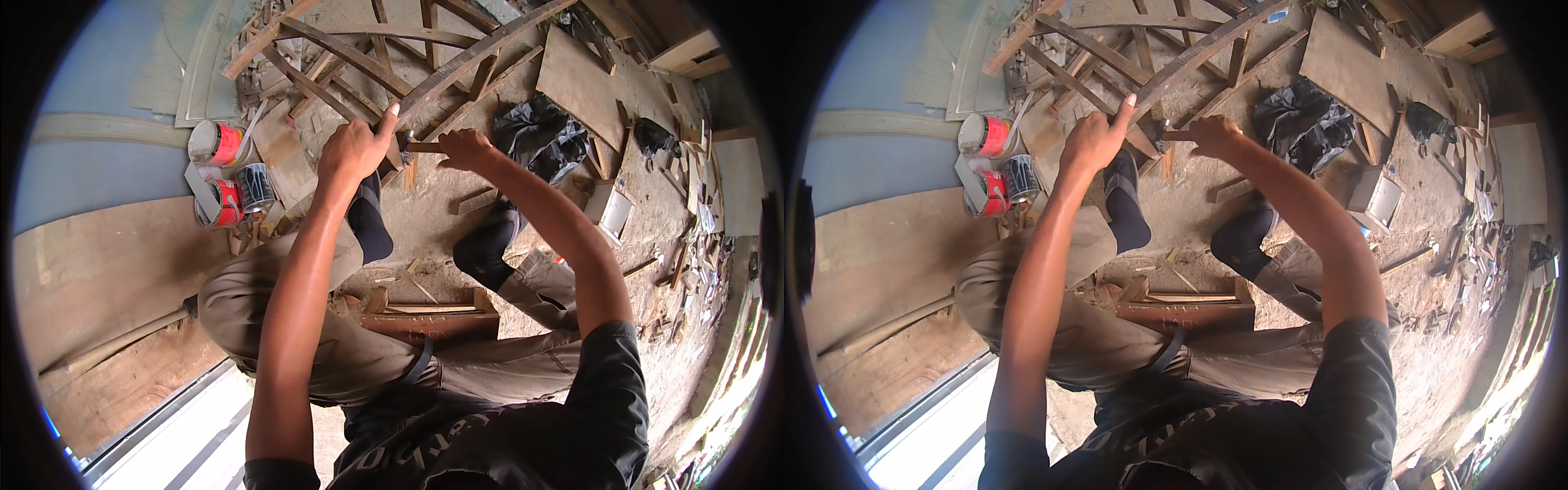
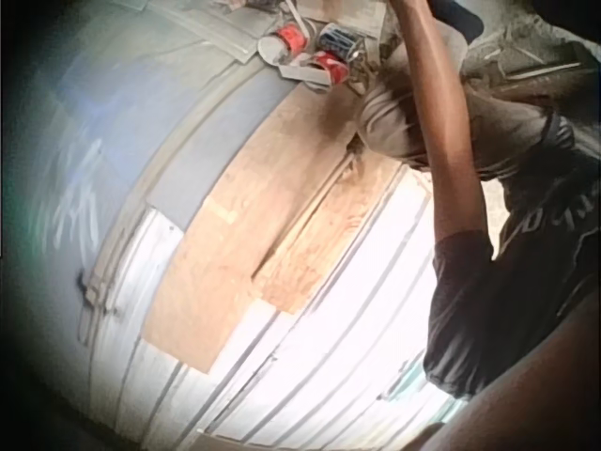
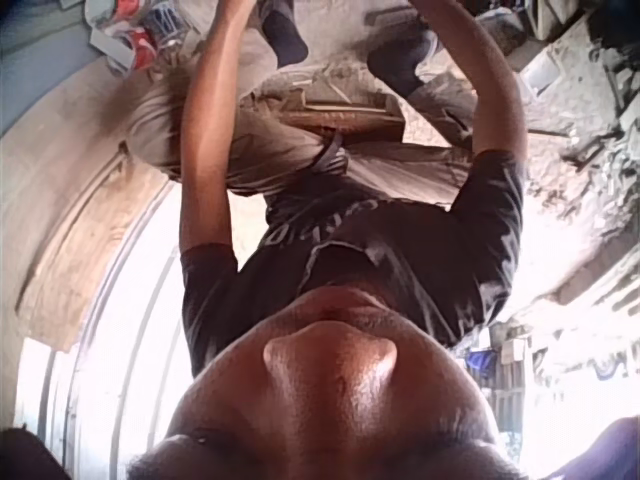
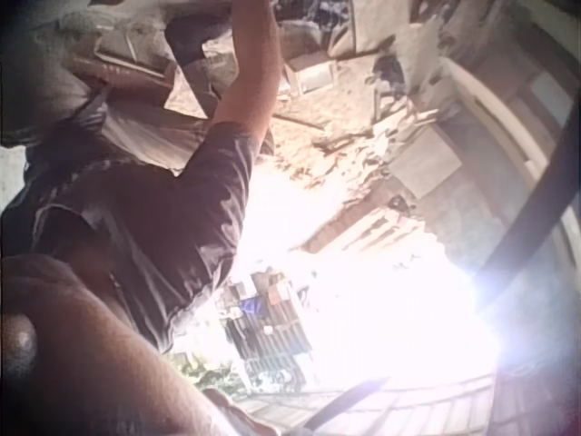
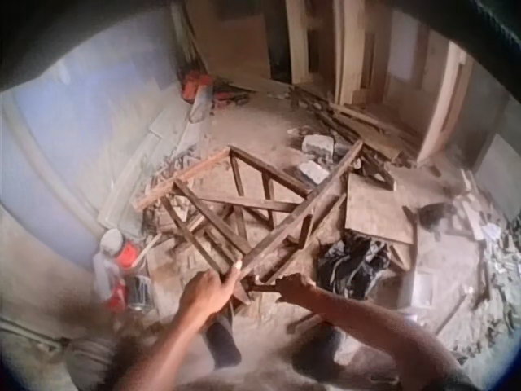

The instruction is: The person uses a hammer to pry apart and dismantle a wooden frame structure. They repeatedly strike the joints and pull the pieces apart, eventually separating the frame into individual planks.

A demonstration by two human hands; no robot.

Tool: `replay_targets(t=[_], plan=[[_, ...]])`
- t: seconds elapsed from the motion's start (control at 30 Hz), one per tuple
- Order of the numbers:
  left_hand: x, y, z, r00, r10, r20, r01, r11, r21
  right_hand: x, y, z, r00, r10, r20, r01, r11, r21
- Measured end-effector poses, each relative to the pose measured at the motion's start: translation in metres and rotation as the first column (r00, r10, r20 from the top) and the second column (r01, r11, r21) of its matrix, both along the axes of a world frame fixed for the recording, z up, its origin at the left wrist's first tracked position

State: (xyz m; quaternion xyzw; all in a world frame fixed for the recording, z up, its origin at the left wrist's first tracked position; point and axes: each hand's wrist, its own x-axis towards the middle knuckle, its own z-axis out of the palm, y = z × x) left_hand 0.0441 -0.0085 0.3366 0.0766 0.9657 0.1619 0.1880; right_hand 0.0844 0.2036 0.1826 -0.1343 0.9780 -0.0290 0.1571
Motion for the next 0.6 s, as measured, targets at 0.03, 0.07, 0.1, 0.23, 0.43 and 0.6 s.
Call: replay_targets(t=[0.03, 0.07, 0.1, 0.23, 0.43, 0.6], plan=[[0.001, 0.001, 0.001, 1.000, -0.005, -0.016, 0.005, 1.000, 0.006, 0.003, 0.005, -0.015, 0.999, -0.034, -0.020, 0.033, 0.998, -0.051], [0.001, 0.001, 0.004, 1.000, -0.003, -0.016, 0.003, 1.000, 0.001, 0.004, 0.010, -0.026, 0.997, -0.068, -0.044, 0.063, 0.993, -0.104], [0.001, -0.001, 0.005, 1.000, 0.002, -0.010, -0.002, 1.000, -0.011, 0.010, 0.011, -0.038, 0.987, -0.083, -0.137, 0.072, 0.994, -0.083], [-0.002, -0.010, -0.008, 0.998, -0.053, -0.038, 0.054, 0.998, 0.015, 0.044, 0.007, -0.063, 0.851, -0.226, -0.475, 0.154, 0.970, -0.186], [0.006, -0.012, -0.008, 0.993, -0.081, -0.087, 0.082, 0.996, 0.017, 0.122, -0.053, -0.088, 0.768, -0.623, -0.148, 0.306, 0.560, -0.770], [0.005, -0.012, -0.005, 0.995, -0.088, -0.050, 0.091, 0.995, 0.043, 0.153, -0.095, -0.048, 0.728, -0.676, 0.110, 0.566, 0.504, -0.652]])
